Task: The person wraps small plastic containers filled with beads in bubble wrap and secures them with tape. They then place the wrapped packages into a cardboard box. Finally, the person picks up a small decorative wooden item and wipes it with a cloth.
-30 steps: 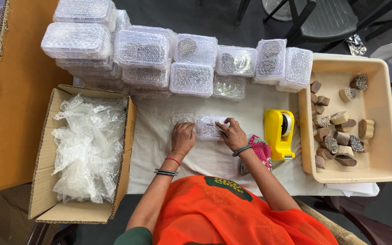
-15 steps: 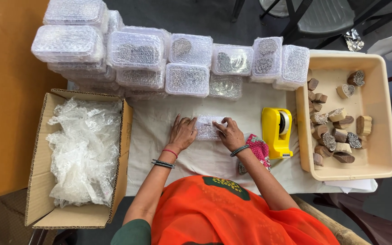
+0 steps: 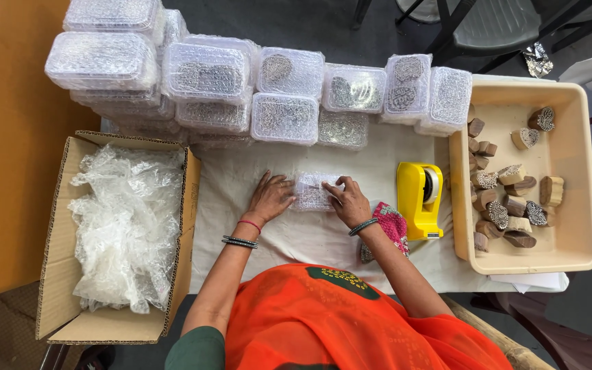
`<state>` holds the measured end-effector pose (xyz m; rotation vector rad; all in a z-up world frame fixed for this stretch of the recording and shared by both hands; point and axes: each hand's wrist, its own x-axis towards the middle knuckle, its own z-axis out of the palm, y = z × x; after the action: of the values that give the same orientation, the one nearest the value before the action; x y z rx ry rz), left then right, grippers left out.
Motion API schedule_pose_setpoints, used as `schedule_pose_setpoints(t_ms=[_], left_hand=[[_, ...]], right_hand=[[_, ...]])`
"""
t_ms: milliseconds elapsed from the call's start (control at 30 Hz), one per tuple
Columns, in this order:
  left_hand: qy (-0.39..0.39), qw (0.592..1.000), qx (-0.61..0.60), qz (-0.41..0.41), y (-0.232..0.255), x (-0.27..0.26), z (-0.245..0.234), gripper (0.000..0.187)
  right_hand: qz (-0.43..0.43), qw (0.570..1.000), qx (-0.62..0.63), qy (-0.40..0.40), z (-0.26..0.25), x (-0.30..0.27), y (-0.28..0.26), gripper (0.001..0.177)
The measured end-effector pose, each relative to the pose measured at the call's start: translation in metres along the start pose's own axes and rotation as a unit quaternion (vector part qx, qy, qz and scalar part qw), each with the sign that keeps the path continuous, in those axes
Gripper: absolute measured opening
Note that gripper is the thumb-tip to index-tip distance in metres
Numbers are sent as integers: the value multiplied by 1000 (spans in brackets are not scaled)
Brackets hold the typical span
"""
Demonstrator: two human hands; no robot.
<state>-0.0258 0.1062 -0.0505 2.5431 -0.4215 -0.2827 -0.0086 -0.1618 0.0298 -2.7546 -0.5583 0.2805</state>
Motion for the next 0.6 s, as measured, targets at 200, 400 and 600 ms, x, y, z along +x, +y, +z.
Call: schedule_pose_setpoints(t_ms=[200, 400, 600], left_hand=[[-40, 999, 13, 25, 13, -9, -32, 39], [53, 998, -22, 3, 1, -3, -3, 15], [75, 994, -31, -79, 18, 15, -10, 10]], right_hand=[[0, 1000, -4, 0, 0, 0, 0, 46], [4, 1000, -2, -5, -1, 0, -1, 48], [9, 1000, -8, -9, -2, 1, -2, 49]])
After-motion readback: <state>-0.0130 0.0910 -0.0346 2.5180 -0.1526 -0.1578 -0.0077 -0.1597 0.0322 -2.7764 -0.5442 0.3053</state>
